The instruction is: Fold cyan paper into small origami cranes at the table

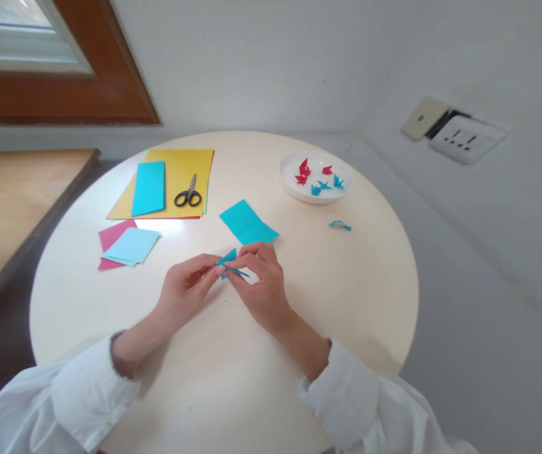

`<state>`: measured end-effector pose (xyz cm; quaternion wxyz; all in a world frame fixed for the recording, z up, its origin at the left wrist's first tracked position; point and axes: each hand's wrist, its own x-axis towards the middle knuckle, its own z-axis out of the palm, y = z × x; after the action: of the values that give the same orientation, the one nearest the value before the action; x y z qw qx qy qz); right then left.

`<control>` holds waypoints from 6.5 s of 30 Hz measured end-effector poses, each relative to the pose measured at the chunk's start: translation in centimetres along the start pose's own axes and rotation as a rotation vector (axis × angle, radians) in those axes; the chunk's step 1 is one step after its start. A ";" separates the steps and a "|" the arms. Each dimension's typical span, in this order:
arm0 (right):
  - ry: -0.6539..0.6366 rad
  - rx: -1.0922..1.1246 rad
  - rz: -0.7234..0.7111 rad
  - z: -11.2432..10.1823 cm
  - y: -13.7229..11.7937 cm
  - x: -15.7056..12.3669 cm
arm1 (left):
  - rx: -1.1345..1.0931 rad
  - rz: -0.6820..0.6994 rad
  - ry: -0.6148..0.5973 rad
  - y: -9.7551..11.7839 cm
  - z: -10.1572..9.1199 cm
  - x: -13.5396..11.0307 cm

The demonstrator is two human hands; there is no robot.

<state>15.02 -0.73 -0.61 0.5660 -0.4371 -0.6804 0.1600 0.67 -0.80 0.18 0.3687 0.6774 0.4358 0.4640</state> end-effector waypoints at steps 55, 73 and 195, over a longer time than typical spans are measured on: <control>0.061 0.401 0.453 0.3 -0.9 0.3 | -0.179 -0.094 0.128 0.6 -0.3 0.4; 0.198 0.510 0.687 0.5 -1.4 1.0 | -0.147 -0.144 0.149 0.5 -0.3 0.3; -0.063 0.359 0.562 0.1 0.3 0.5 | -0.400 -0.463 -0.134 0.5 -0.1 0.5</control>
<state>15.01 -0.14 -0.50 0.5463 -0.4957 -0.5113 0.4409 0.83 -0.48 0.81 0.6184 0.5032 0.4534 0.3985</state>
